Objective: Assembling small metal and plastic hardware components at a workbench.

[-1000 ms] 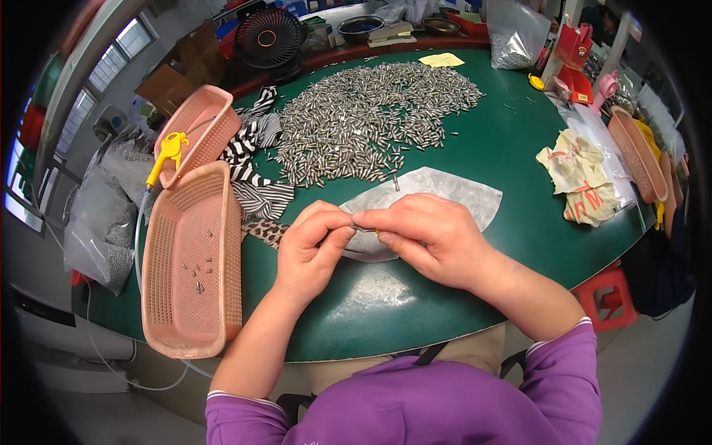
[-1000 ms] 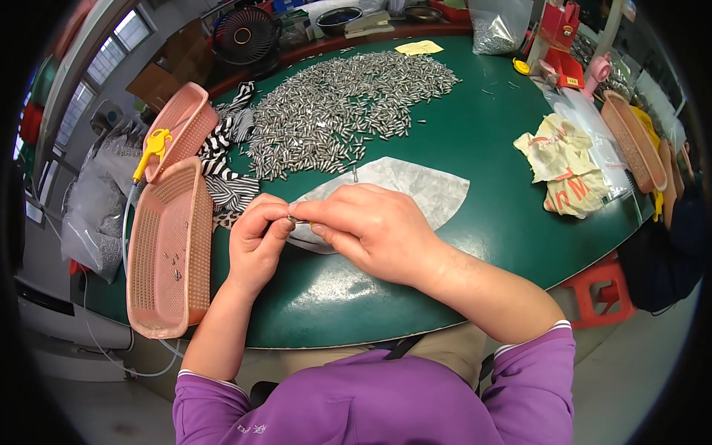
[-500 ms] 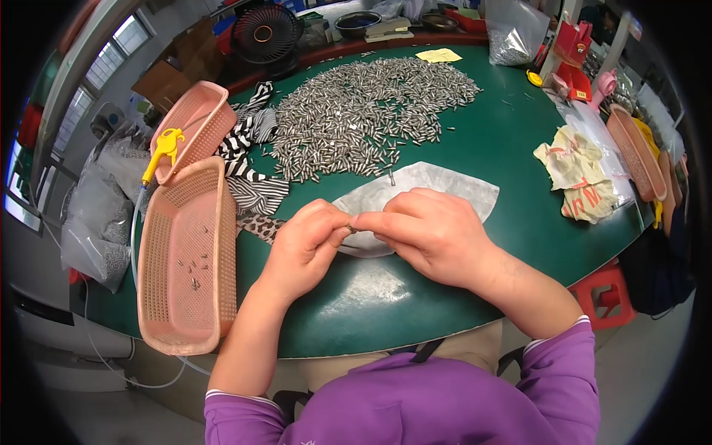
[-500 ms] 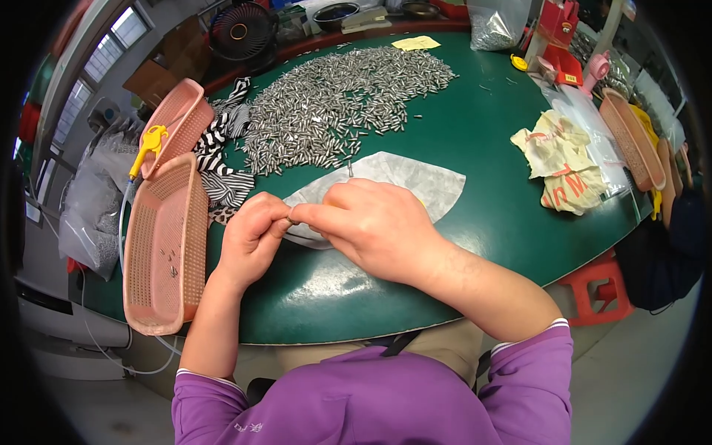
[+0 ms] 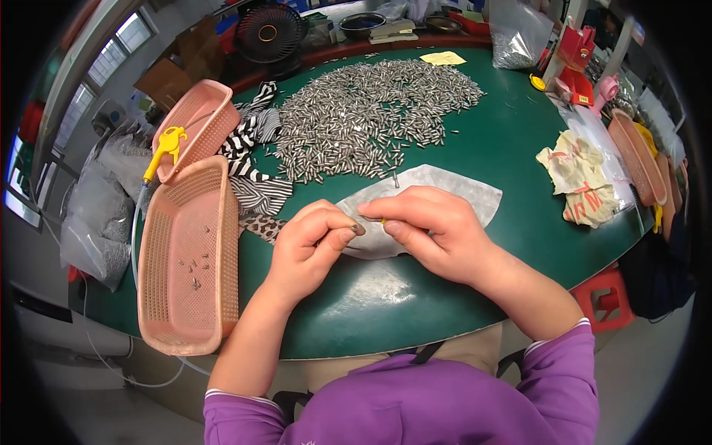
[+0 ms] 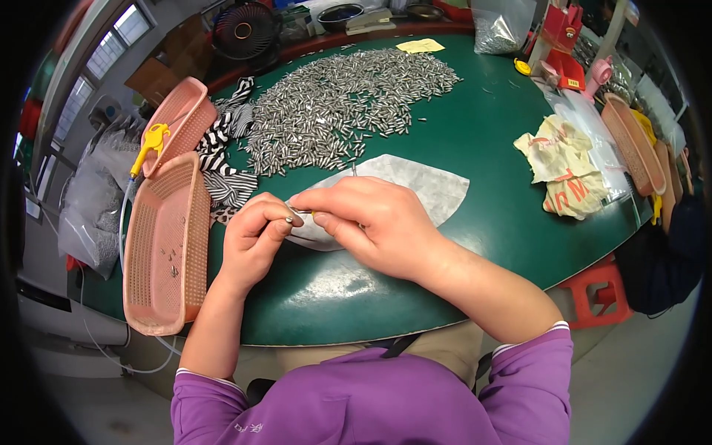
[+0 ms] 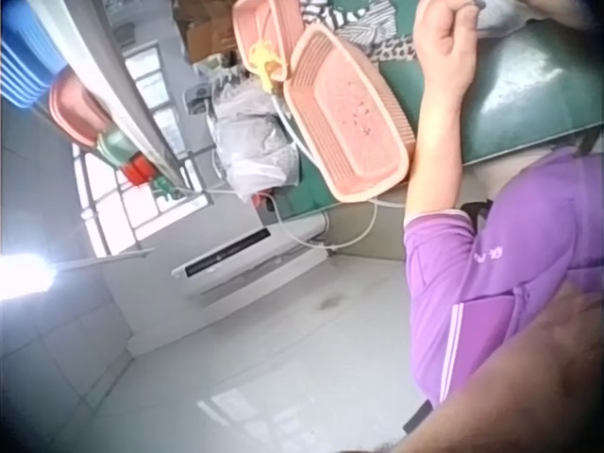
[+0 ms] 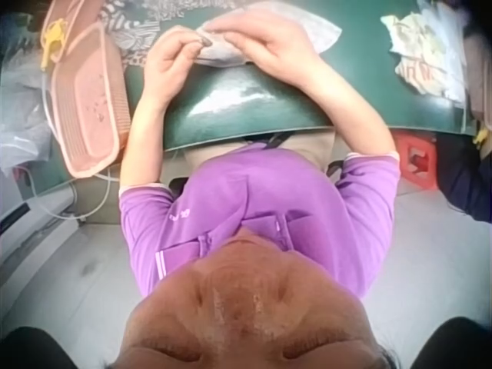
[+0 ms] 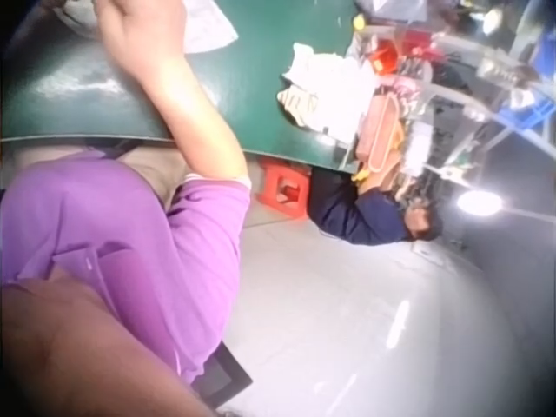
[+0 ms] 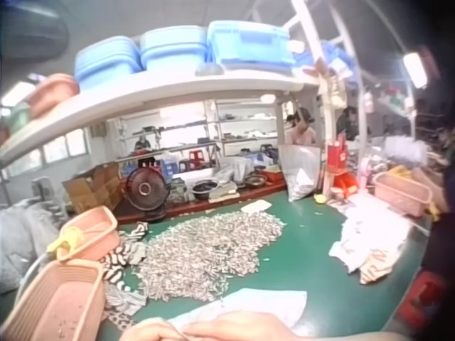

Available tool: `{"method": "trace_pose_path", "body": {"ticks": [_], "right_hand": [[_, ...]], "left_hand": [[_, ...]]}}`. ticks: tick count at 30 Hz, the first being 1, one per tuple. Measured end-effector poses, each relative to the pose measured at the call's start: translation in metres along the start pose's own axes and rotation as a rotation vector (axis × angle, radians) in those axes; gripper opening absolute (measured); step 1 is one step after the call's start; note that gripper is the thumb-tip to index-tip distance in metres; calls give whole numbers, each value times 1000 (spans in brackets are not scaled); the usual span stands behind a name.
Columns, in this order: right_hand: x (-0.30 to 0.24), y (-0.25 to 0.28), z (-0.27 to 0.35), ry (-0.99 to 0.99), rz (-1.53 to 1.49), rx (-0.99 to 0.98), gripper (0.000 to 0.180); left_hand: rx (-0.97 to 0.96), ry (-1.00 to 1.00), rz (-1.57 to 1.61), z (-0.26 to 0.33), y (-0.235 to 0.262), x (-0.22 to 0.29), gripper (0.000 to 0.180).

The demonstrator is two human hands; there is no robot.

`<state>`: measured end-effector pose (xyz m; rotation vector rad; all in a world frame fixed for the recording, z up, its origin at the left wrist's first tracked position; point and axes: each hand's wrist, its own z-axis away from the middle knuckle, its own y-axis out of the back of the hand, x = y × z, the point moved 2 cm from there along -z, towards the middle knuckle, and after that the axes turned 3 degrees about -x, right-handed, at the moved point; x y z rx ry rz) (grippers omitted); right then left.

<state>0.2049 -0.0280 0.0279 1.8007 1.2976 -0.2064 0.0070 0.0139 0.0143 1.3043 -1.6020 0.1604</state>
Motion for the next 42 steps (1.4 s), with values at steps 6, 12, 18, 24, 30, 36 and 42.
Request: {"method": "trace_pose_path", "body": {"ticks": [6, 12, 18, 24, 30, 36, 42], "right_hand": [[-4, 0, 0, 55, 28, -34, 35], [-6, 1, 0, 60, 94, -52, 35], [-7, 1, 0, 55, 135, -50, 35], [-2, -4, 2, -31, -1, -64, 35], [-6, -1, 2, 52, 177, -51, 38], [-6, 2, 1, 132, 372, -22, 34], [-4, -1, 1, 24, 39, -27, 36]], "left_hand": [[58, -8, -10, 0, 2, 3, 3], [66, -1, -28, 2, 2, 1, 3], [65, -3, -43, 1, 0, 2, 4], [84, -19, -92, 2, -1, 3, 4], [52, -15, -100, 0, 0, 4, 3], [12, -22, -50, 1, -4, 4, 3], [78, -2, -46, 1, -1, 3, 2]]}}
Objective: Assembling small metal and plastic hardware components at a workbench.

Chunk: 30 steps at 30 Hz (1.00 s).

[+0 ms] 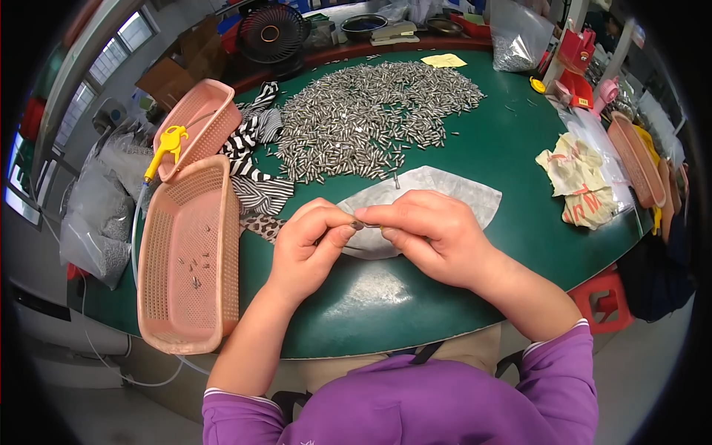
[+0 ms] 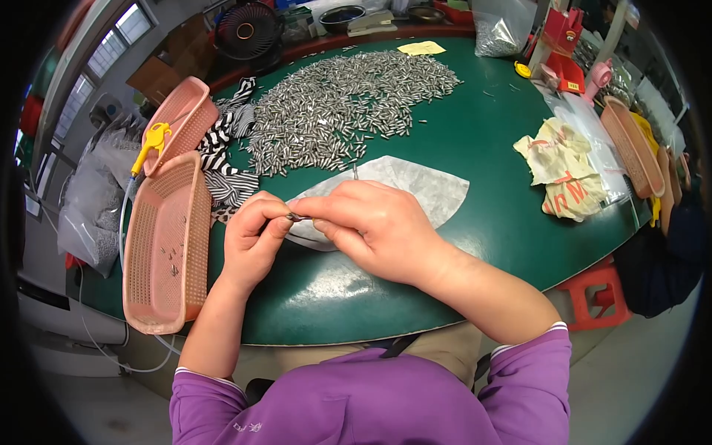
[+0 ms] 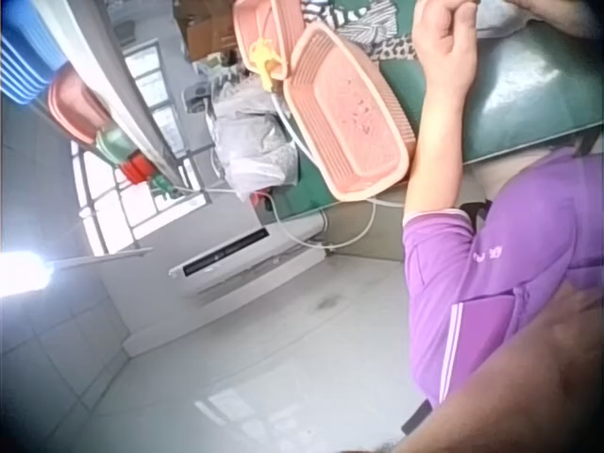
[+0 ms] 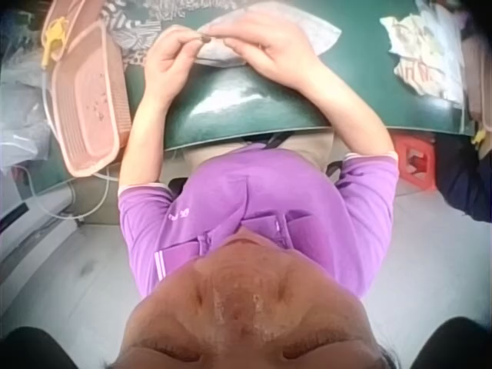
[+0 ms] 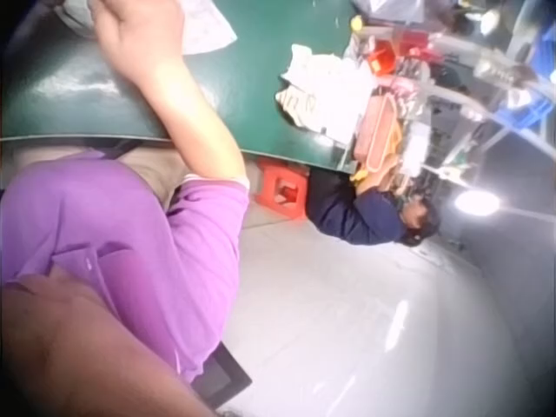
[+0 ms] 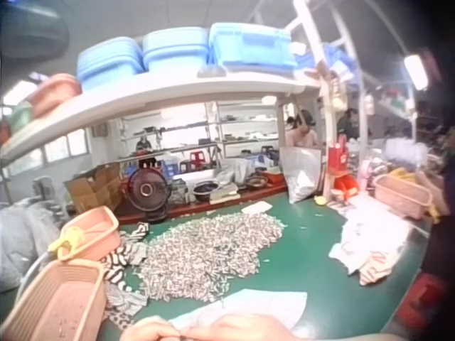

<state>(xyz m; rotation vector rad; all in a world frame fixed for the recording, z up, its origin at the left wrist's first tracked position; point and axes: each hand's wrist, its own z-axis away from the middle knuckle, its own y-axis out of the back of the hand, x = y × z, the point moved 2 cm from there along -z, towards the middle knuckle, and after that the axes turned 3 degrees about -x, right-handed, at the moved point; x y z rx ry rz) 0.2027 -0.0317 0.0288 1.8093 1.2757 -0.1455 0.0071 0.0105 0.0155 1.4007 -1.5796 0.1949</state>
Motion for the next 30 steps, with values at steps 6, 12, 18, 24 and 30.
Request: {"method": "trace_pose_path", "body": {"ticks": [6, 12, 18, 24, 30], "right_hand": [[1, -2, 1, -15, -20, -28, 36], [-5, 3, -1, 60, 200, -26, 40], [-3, 4, -1, 97, 314, 6, 39], [-4, 1, -1, 47, 125, 11, 37], [-3, 1, 0, 43, 97, -1, 37]], "left_hand": [[8, -4, -17, 0, 1, 0, 3], [-48, 5, -12, -2, 1, 1, 2], [-84, 17, 70, 0, -2, 0, 2], [-28, 21, 68, 1, 0, -3, 1], [-27, 13, 29, 1, 0, -2, 1]]}}
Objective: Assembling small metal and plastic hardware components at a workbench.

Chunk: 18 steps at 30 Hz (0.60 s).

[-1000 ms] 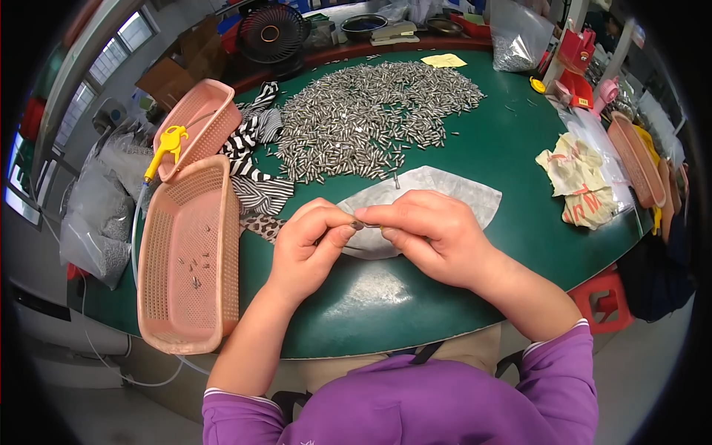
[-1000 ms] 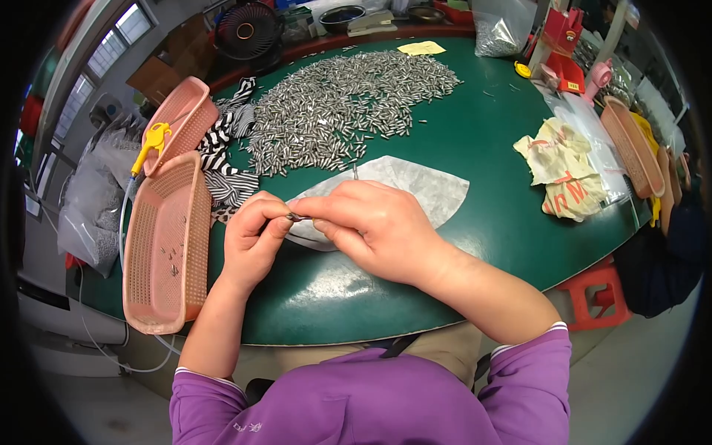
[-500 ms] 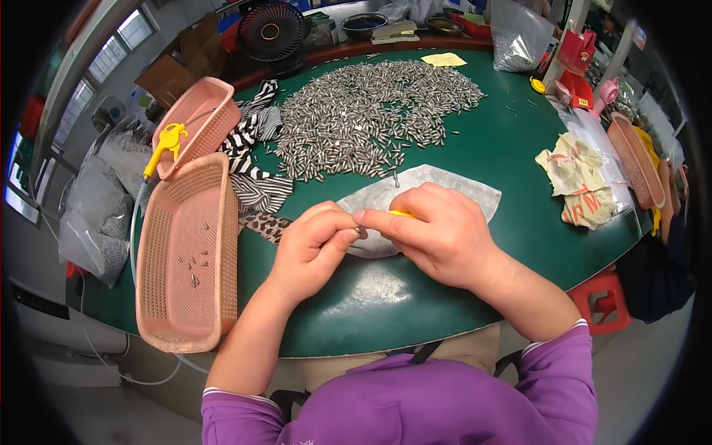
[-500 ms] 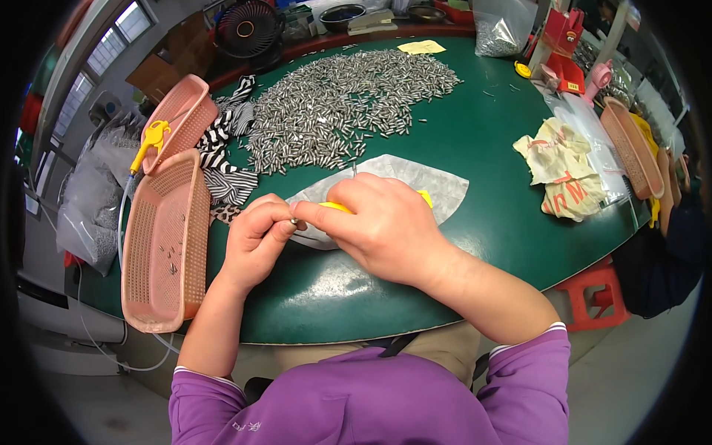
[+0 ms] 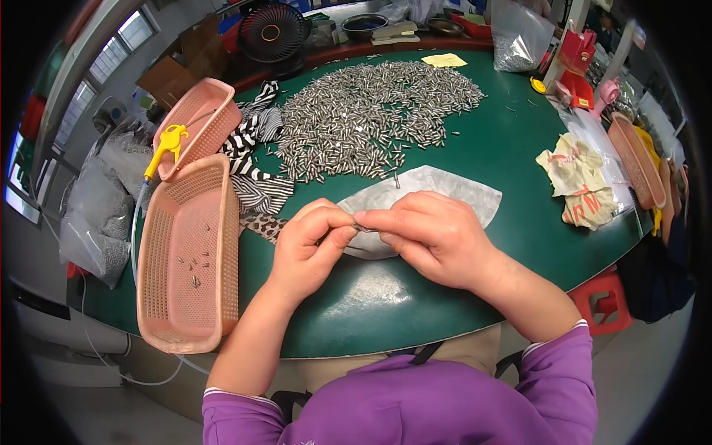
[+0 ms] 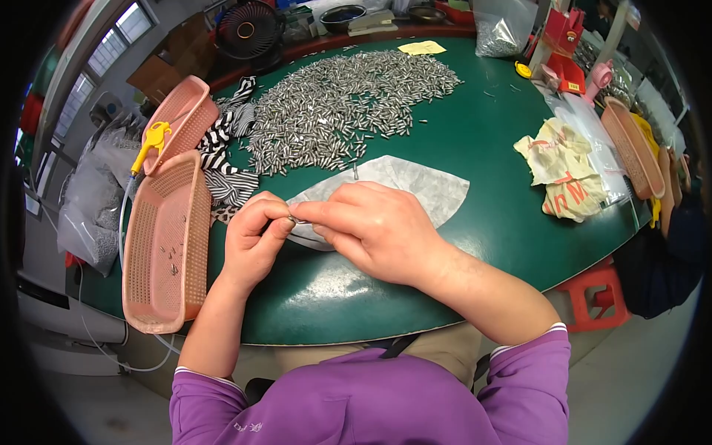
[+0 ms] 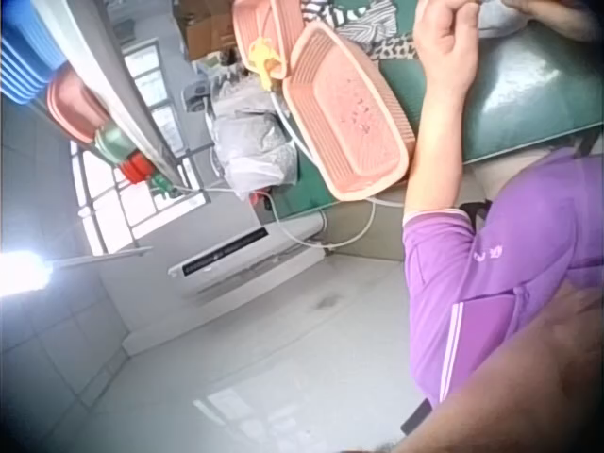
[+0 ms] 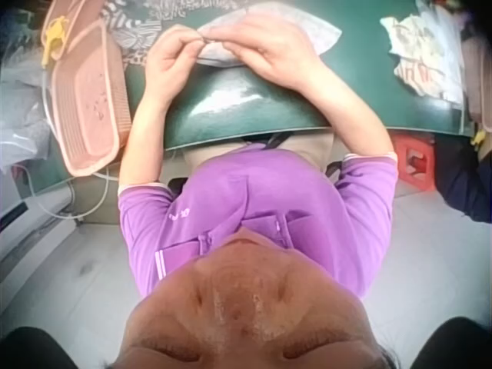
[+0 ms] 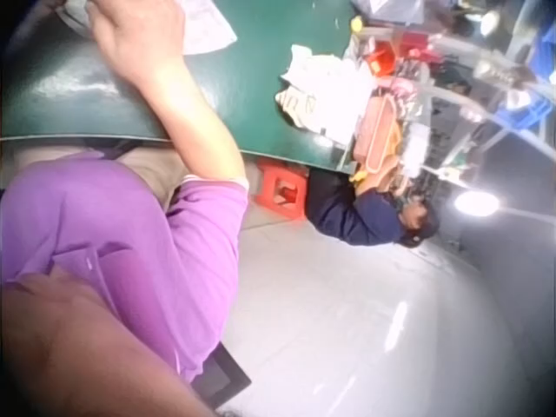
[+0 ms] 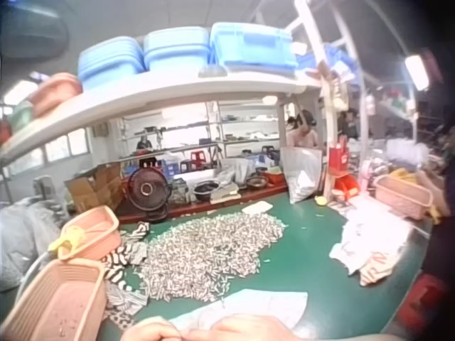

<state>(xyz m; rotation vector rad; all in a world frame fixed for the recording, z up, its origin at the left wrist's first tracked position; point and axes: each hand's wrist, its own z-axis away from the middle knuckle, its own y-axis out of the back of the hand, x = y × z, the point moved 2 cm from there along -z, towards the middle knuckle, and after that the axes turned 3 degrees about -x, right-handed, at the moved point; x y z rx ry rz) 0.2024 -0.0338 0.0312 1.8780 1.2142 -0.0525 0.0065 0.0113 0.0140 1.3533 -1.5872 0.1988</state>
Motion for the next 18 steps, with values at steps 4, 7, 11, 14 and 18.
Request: {"method": "trace_pose_path", "body": {"ticks": [4, 7, 11, 14, 18], "right_hand": [[0, 0, 1, -3, 59, -38, 38], [-3, 3, -1, 82, 265, 7, 39], [2, 3, 0, 81, 311, 55, 38], [0, 3, -2, 8, 194, 120, 34], [1, 5, 2, -48, 123, 62, 26]], "left_hand": [[-11, 21, 0, 0, -1, -1, 2], [-71, 7, 42, 0, -4, -1, 2], [-83, 47, 65, 1, -3, 3, 5], [-1, -12, 130, 1, -1, -1, 11], [43, -25, 109, 2, 0, 0, 14]]}}
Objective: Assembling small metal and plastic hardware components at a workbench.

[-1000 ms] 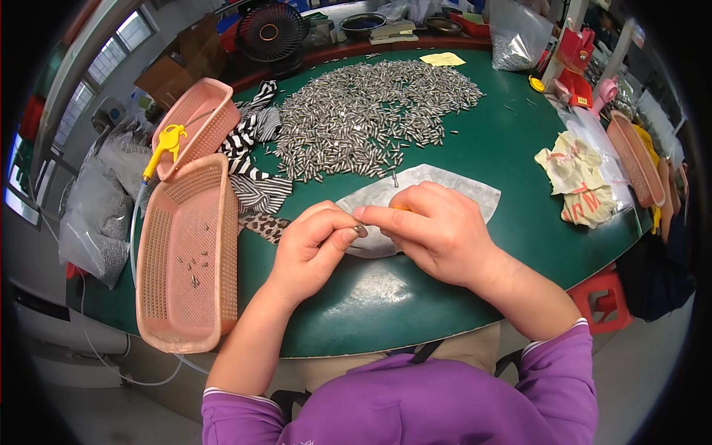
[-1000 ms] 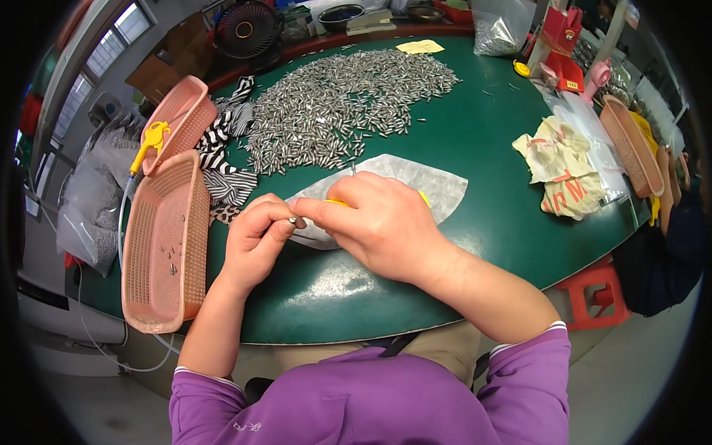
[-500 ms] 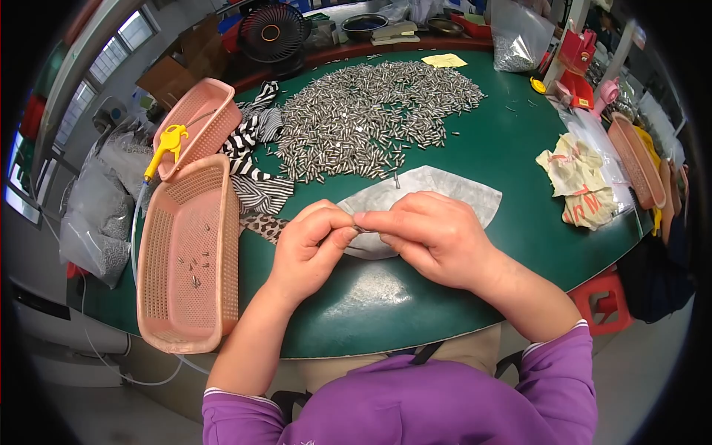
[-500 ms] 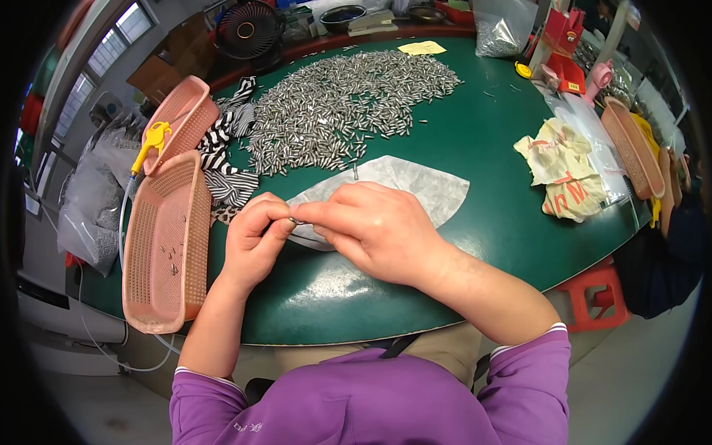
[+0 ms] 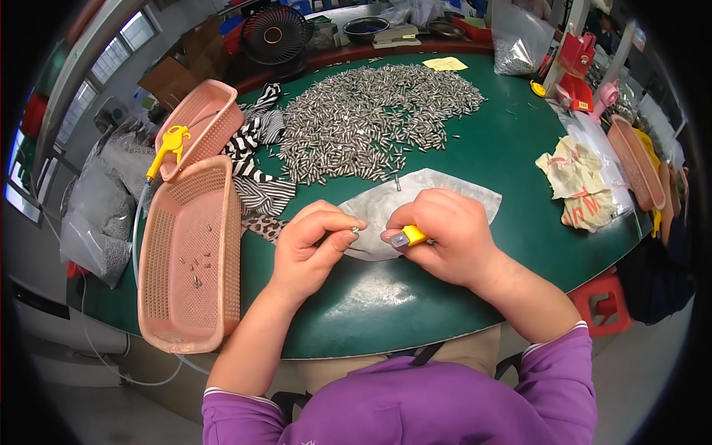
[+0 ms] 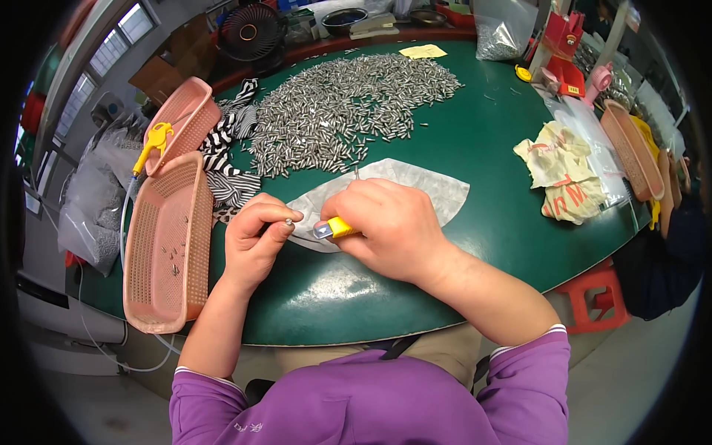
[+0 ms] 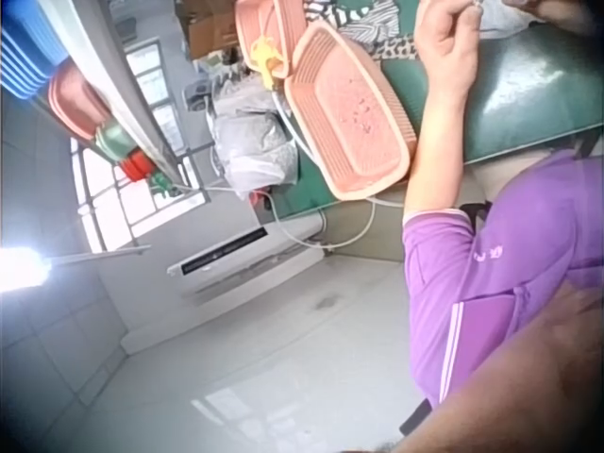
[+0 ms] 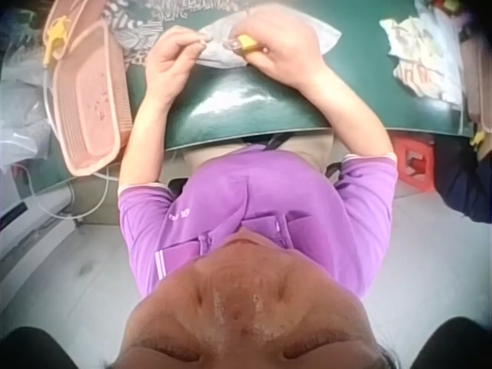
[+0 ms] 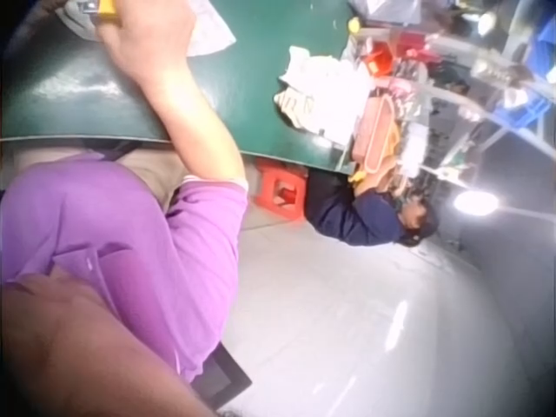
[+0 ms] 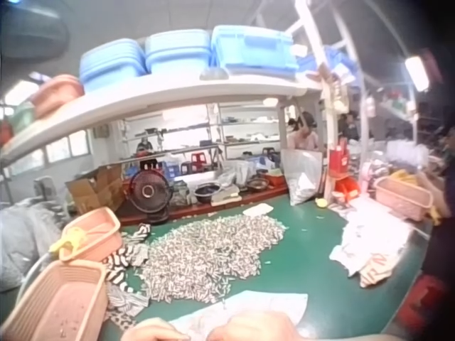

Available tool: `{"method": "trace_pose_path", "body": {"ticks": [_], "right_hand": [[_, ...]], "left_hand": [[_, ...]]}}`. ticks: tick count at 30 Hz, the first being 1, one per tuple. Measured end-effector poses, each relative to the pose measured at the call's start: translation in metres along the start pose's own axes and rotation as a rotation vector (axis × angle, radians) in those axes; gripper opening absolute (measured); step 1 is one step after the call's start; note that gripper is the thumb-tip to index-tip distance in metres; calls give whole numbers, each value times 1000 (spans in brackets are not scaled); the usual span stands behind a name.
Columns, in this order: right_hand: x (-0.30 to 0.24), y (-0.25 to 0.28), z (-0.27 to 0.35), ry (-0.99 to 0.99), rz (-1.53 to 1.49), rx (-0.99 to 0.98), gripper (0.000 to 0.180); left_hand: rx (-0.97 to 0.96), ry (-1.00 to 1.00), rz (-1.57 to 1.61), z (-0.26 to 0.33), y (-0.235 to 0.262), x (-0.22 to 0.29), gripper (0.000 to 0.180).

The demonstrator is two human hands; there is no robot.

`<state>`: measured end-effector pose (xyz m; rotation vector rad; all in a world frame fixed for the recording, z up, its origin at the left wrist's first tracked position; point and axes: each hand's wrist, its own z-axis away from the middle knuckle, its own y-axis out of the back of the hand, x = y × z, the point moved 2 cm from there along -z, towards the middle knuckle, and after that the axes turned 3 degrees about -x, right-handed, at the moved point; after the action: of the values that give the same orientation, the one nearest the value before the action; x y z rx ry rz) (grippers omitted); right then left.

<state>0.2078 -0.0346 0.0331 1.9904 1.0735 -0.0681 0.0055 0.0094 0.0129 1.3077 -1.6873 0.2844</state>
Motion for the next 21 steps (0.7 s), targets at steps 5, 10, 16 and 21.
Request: {"method": "trace_pose_path", "body": {"ticks": [5, 10, 16, 21], "right_hand": [[-1, -1, 0, 118, -37, 27, 31], [-3, -3, -2, 143, 52, -33, 47], [7, -6, -2, 59, 118, 27, 52], [2, -6, 1, 150, 105, -53, 51]], "left_hand": [[34, 25, -13, -2, -1, 2, 14], [52, 8, -32, -1, 0, -1, 12], [74, -5, -37, -1, 0, -1, 10], [81, 3, 4, 0, -1, -1, 9]]}}
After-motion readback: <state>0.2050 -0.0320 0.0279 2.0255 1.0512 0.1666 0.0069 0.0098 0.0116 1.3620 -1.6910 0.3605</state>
